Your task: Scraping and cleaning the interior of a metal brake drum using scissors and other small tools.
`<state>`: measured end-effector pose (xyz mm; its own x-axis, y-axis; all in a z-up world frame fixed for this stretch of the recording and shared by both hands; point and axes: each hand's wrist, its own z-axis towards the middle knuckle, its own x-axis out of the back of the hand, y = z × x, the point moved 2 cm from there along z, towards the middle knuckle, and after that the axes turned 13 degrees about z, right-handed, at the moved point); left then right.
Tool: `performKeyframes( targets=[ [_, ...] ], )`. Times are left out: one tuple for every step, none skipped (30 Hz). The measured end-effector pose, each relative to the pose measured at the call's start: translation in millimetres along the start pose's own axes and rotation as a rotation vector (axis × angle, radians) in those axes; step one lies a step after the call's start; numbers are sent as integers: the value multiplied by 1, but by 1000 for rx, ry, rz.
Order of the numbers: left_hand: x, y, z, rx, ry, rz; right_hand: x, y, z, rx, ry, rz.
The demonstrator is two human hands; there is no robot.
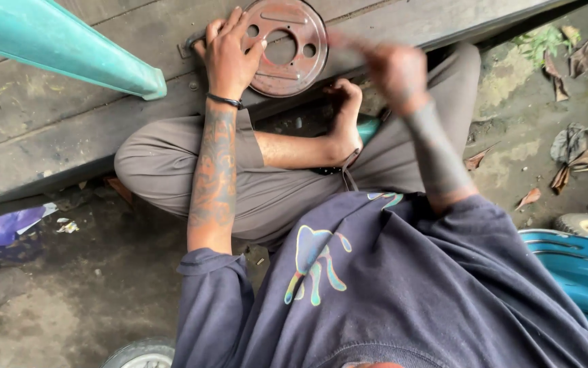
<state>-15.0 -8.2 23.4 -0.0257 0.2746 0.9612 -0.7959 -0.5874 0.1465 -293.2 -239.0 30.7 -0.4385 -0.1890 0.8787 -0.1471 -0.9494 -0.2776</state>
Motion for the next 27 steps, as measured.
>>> performKeyframes(
  targets=[
    [1,2,-3,0,-11,4,16,4,9,-6,-4,9],
    [2,3,-5,-5,-10,20,34,11,19,-144,70,134],
    [2,5,2,-19,3,32,53,22,32,-279,157,246],
    [4,6,4,-28,4,33,66,-2,36,-284,165,244],
    [4,8,4,-8,-33,42,78,-30,37,-130,32,431],
    [4,9,4,11,-71,51,89,-59,38,30,-99,615],
    [2,10,4,6,-76,44,77,-61,27,20,-101,611],
    [-1,11,3,14,-89,57,62,-65,16,39,-212,533],
    [-2,10,2,28,-99,74,47,-69,6,65,-322,457],
    [0,12,6,28,-102,71,43,-34,6,61,-325,457],
    [2,14,2,0,-53,116,41,0,4,-49,-132,301],
    [6,16,-2,-28,-4,161,39,34,0,-152,63,142],
    [0,13,-4,-20,-1,161,52,16,4,-144,60,143],
    [-5,11,-6,-22,5,148,65,-3,8,-72,39,328],
    [-11,12,-4,-31,14,131,81,-19,11,-4,22,506],
    [-8,14,2,-30,19,127,72,-40,6,0,22,499],
    [-6,17,3,-42,9,130,61,-67,-3,90,-71,426],
    [-3,19,3,-53,0,133,49,-93,-13,180,-163,352],
    [6,25,7,-51,1,132,48,-84,-11,182,-164,350],
    [17,31,9,-25,40,91,46,-74,-8,59,-151,403],
    [31,32,7,14,76,59,43,-66,-4,-55,-142,466],
    [23,30,2,29,74,67,47,-57,-12,-44,-150,476],
    [16,25,4,90,65,4,51,-41,-14,-200,-45,505],
    [10,19,6,150,59,-59,56,-26,-15,-357,58,534],
    [7,19,6,155,81,-53,63,-32,-12,-336,68,534],
    [4,19,7,181,108,-68,72,-36,-10,-335,88,621],
    [-2,23,3,205,126,-90,82,-41,-14,-343,101,705]
  ],
)
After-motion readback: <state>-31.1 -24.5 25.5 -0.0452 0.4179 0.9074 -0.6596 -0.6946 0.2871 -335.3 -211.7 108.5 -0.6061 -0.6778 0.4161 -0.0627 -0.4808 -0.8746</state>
